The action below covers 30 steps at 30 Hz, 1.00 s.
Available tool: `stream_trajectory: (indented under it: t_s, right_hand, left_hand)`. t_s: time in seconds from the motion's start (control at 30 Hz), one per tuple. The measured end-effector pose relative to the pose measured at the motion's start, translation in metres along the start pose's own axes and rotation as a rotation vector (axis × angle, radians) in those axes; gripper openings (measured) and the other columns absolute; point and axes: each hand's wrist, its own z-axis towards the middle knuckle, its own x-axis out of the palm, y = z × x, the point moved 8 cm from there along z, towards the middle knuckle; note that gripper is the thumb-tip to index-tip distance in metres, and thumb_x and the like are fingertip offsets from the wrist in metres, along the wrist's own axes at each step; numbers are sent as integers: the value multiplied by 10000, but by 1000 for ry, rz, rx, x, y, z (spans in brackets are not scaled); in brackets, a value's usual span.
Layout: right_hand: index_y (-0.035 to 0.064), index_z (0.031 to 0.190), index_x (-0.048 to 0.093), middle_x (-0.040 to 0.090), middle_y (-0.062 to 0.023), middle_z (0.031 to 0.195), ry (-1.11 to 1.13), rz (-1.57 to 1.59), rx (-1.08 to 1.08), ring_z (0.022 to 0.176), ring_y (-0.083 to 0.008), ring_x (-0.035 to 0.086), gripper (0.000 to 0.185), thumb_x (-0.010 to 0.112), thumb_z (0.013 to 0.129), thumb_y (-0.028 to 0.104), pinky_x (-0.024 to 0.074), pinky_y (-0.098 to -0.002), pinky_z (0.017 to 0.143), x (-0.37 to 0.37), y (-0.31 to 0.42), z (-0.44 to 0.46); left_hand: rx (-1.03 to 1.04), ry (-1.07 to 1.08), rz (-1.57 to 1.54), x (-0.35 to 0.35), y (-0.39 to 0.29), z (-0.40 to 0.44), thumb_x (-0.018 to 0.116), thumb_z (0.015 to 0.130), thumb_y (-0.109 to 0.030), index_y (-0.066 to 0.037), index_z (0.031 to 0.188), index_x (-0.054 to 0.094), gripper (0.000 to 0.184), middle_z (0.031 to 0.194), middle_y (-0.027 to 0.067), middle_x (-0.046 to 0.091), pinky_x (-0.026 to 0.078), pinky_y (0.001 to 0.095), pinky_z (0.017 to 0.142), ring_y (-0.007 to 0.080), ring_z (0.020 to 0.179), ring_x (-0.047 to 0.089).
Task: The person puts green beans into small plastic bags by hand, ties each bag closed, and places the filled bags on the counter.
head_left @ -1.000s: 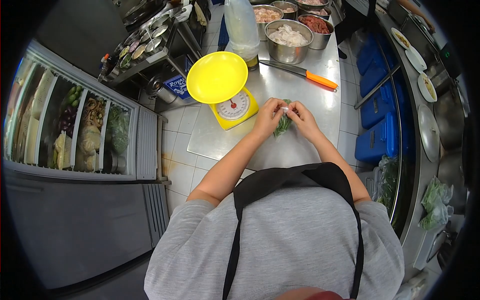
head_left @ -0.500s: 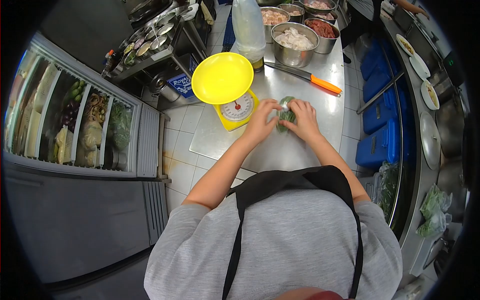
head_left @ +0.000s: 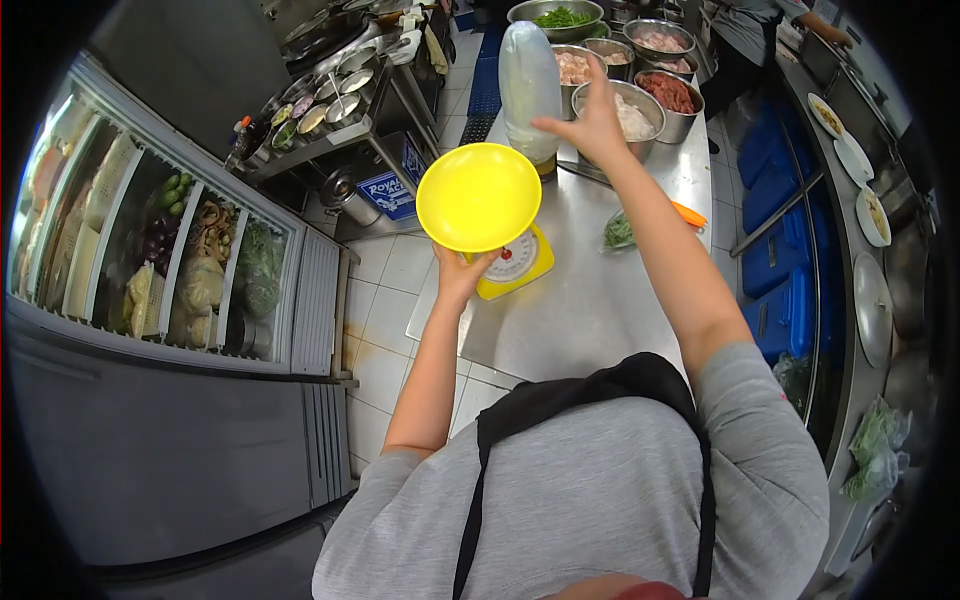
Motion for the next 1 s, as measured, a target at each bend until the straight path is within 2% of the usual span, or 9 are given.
stream_trajectory:
  t_s: [0.13,0.2,0.23,0.37,0.53,0.73,0.87,0.93,1.0]
  right_hand:
    - [19,1315,252,377,-212,1291,66,20,206,1234,-334,342,1100,843,471,406,323,-418,1001,65,-37,29]
    - [20,1335,230,431,-213,1257,235,154,258,1175,-335,424,1086,831,492,347,360,-400,975,92,-50,30]
    - [28,1327,254,490,-209,1201,178,151,270,1098,-336,498,1016,808,518,295,393,-387,943,89,-51,27]
    - [36,1311,286,511,-206,1175,118,131,248,1077,-338,514,961,794,531,276,406,-387,927,103,-66,44]
    - [10,1229,360,517,-212,1135,119,111,256,1052,-341,517,842,783,552,280,412,-390,902,109,-81,63]
    - [1,1175,391,514,-206,1123,33,31,216,1037,-339,514,794,787,562,315,406,-393,900,98,-108,81]
    - [20,1269,349,447,-202,1214,70,-130,109,1129,-322,457,876,804,588,329,394,-400,928,93,-124,74]
    - [27,1289,326,404,-199,1244,19,150,81,1168,-310,412,877,793,618,345,382,-387,944,68,-123,53]
    - [77,1316,306,372,-168,1272,-4,90,64,1165,-294,411,855,773,653,350,384,-400,946,-1,-83,14]
  left_hand:
    - [-2,-6,28,3,17,9,764,682,-161,-20,1252,385,699,1283,132,380,387,338,944,232,1173,423]
    - [-27,110,-151,10,29,16,737,704,-125,-20,1243,397,646,1219,114,482,411,314,916,209,1102,496]
    - [-5,107,-246,12,28,18,711,727,-102,-18,1224,432,576,1143,93,559,428,305,890,192,1037,544]
    - [-190,232,-309,16,29,28,743,692,-80,-17,1200,436,597,1205,104,457,424,308,913,210,1087,505]
    - [-203,352,-252,32,22,57,715,730,-100,-18,1164,482,499,1104,84,580,438,298,866,186,1028,550]
    - [-174,405,-191,47,22,94,700,746,-143,-21,1175,513,483,1130,95,572,431,311,878,196,1037,543]
    - [-132,519,-204,60,38,120,696,755,-159,-23,1200,500,505,1171,85,548,414,313,900,190,1056,524]
    - [-162,533,-182,65,38,129,686,750,-113,-23,1205,496,501,1163,71,552,403,312,910,190,1052,524]
    - [-119,571,-98,68,54,142,667,774,-132,-3,1169,520,440,1126,77,572,416,292,874,175,1011,539]
